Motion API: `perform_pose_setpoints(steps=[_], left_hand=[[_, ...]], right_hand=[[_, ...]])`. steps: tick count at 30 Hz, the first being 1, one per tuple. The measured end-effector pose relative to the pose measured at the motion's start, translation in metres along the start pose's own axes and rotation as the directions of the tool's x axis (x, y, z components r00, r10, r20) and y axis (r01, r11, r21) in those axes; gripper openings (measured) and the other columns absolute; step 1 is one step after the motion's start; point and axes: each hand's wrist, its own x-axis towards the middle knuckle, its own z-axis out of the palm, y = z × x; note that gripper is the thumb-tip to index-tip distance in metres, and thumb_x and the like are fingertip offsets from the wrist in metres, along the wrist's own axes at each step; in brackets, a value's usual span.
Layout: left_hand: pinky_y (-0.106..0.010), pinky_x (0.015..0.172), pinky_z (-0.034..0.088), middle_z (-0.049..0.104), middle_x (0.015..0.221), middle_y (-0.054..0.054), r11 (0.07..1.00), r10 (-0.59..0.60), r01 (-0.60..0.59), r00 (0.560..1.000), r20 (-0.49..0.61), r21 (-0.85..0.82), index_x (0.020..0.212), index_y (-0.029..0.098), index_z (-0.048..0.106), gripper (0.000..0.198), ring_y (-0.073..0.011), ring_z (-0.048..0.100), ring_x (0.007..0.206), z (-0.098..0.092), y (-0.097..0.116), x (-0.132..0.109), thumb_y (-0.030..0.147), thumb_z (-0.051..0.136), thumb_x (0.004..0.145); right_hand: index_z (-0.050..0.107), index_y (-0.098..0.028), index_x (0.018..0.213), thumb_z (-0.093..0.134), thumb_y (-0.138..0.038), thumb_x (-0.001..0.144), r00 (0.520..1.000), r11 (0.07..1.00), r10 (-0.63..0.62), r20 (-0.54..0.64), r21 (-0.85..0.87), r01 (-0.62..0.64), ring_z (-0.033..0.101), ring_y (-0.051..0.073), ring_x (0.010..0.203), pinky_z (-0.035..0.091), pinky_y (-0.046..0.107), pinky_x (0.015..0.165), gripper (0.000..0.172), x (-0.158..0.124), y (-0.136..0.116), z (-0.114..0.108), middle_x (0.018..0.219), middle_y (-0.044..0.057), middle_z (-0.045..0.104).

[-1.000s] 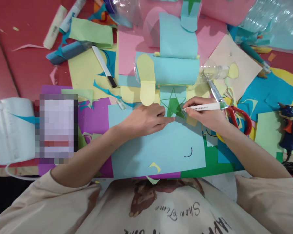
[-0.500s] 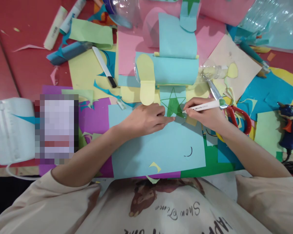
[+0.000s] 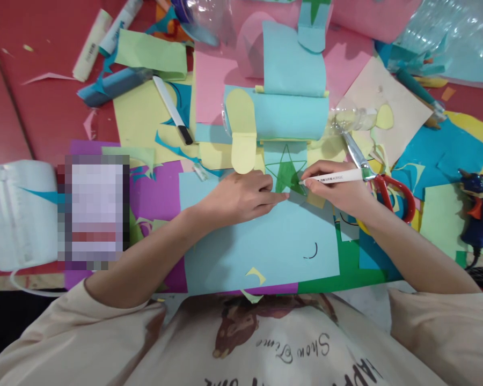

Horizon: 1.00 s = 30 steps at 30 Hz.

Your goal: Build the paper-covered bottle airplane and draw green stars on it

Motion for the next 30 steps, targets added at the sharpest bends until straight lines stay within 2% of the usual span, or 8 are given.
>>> perform_pose_setpoints(steps=[4,9,17,21,26,30], left_hand=[[-0.025,0.058,0.039,0.059,0.072,-0.001,1.0,-0.006,0.006,1.0,0.006,0.0,0.11,0.028,0.066,0.028,-0.011,0.05,0.062,-0.0003,0.0002,0.0,0.025,0.041,0.097],[-0.025,0.058,0.039,0.059,0.074,-0.001,1.0,-0.009,0.009,1.0,0.024,-0.007,0.112,0.028,0.065,0.029,-0.0109,0.05,0.063,0.0001,-0.0003,-0.0006,0.026,0.041,0.097],[-0.024,0.057,0.038,0.058,0.071,0.0,1.0,-0.003,0.003,1.0,-0.015,-0.004,0.109,0.027,0.066,0.027,-0.011,0.049,0.061,0.0008,0.0002,-0.0003,0.025,0.043,0.096],[-0.024,0.056,0.037,0.058,0.073,-0.001,1.0,-0.006,0.006,1.0,0.0,0.005,0.11,0.028,0.066,0.028,-0.011,0.049,0.061,0.0007,0.0002,-0.0004,0.025,0.042,0.096],[-0.025,0.056,0.037,0.058,0.072,-0.001,1.0,-0.013,0.013,1.0,0.011,-0.003,0.11,0.028,0.066,0.028,-0.011,0.049,0.061,0.0002,0.0001,-0.0003,0.025,0.042,0.096],[-0.025,0.056,0.038,0.058,0.072,-0.001,1.0,-0.008,0.008,1.0,0.005,-0.006,0.11,0.028,0.066,0.028,-0.0111,0.049,0.061,-0.0003,0.0003,-0.0001,0.025,0.041,0.096]], right_hand=[[0.063,-0.018,0.068,0.059,-0.013,0.072,1.0,1.0,0.026,0.018,0.002,-0.026,0.05,0.01,0.059,0.037,0.024,0.052,0.008,-0.0002,-0.0003,-0.0003,0.068,0.0,0.063],[0.064,-0.018,0.073,0.06,-0.02,0.076,1.0,1.0,0.006,-0.014,0.011,-0.006,0.051,0.011,0.061,0.038,0.024,0.053,0.005,0.0004,-0.001,0.0004,0.07,0.001,0.064],[0.062,-0.018,0.069,0.059,-0.015,0.073,1.0,1.0,0.015,0.0,-0.007,-0.015,0.05,0.01,0.059,0.037,0.023,0.052,0.006,0.0006,-0.0006,-0.0004,0.067,0.0,0.063],[0.063,-0.018,0.073,0.06,-0.019,0.075,1.0,1.0,0.0,-0.029,-0.006,0.0,0.051,0.011,0.06,0.038,0.024,0.053,0.005,0.0007,-0.0013,-0.0001,0.069,0.0,0.064],[0.062,-0.018,0.066,0.058,-0.012,0.071,0.999,0.999,0.033,0.005,-0.015,-0.033,0.049,0.01,0.059,0.036,0.024,0.052,0.008,0.0001,-0.0018,-0.0007,0.067,0.0,0.062],[0.061,-0.018,0.067,0.058,-0.013,0.072,1.0,1.0,0.024,-0.007,-0.004,-0.024,0.05,0.011,0.059,0.036,0.024,0.053,0.007,0.0007,-0.0021,-0.0002,0.067,0.0,0.062]])
